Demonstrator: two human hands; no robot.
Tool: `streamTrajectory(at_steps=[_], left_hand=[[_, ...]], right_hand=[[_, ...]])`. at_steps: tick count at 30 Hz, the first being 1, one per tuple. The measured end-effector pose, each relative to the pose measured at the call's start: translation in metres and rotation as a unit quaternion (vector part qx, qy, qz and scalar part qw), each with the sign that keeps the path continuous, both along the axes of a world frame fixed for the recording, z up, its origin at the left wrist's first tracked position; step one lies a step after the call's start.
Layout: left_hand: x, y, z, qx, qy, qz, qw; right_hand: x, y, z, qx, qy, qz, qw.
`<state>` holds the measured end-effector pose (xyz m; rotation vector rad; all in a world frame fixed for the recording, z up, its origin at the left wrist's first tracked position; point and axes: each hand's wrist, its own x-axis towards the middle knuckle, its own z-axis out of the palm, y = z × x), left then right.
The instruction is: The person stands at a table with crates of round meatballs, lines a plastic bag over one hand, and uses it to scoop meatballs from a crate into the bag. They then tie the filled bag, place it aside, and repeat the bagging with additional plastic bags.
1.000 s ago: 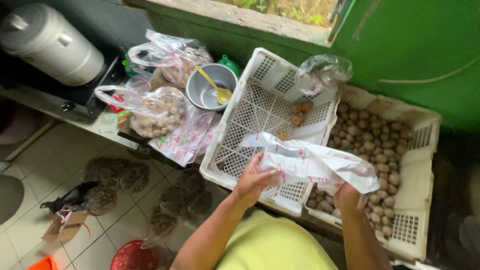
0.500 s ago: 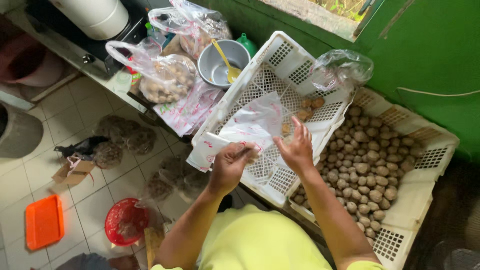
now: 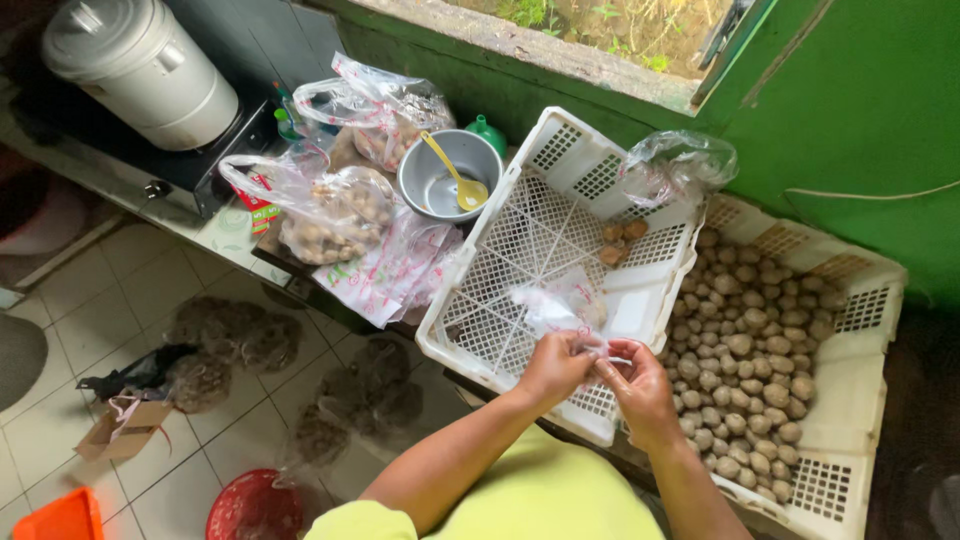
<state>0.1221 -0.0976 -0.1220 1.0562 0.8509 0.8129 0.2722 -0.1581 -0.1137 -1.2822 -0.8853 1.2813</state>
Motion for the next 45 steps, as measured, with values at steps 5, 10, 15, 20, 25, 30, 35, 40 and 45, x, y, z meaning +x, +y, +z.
streamTrajectory(at_steps=[5,10,15,20,25,30,35,40,45], left_hand=[[0.012,-0.002,-0.021,0.001,0.014,0.016,1.000],[0.011,-0.004,-0.004,0.028,0.098,0.004,0.995],[-0.002,-0.003,0.006,0.092,0.145,-0.037,0.984],[-0.026,-0.018,0.009,0.135,0.066,-0.048,0.987],[-0.072,0.012,0.052,0.165,0.063,0.200,0.964],[-0.069,0.014,0.110,0.554,0.415,0.107,0.713],[-0.028,0.027,0.111,0.563,0.408,-0.067,0.716],[-0.032,0.021,0.070,0.411,0.387,-0.207,0.799],[-0.048,0.009,0.057,0.326,0.440,-0.018,0.837]], right_hand=[[-0.009,-0.015,-0.005,0.001,0.006,-0.002,1.000],[-0.019,-0.017,-0.020,-0.003,-0.037,-0.014,0.999],[-0.008,-0.007,-0.027,-0.034,0.041,-0.153,0.987],[0.037,0.015,-0.026,-0.012,0.275,-0.366,0.889],[0.068,0.008,-0.017,0.127,-0.036,-0.330,0.935],[0.058,-0.008,-0.003,0.213,-0.138,-0.194,0.948],[0.050,-0.013,0.008,0.214,-0.133,-0.026,0.967],[0.037,0.007,0.027,0.152,-0.233,0.006,0.960],[0.028,0.005,0.037,0.244,-0.641,-0.091,0.722]])
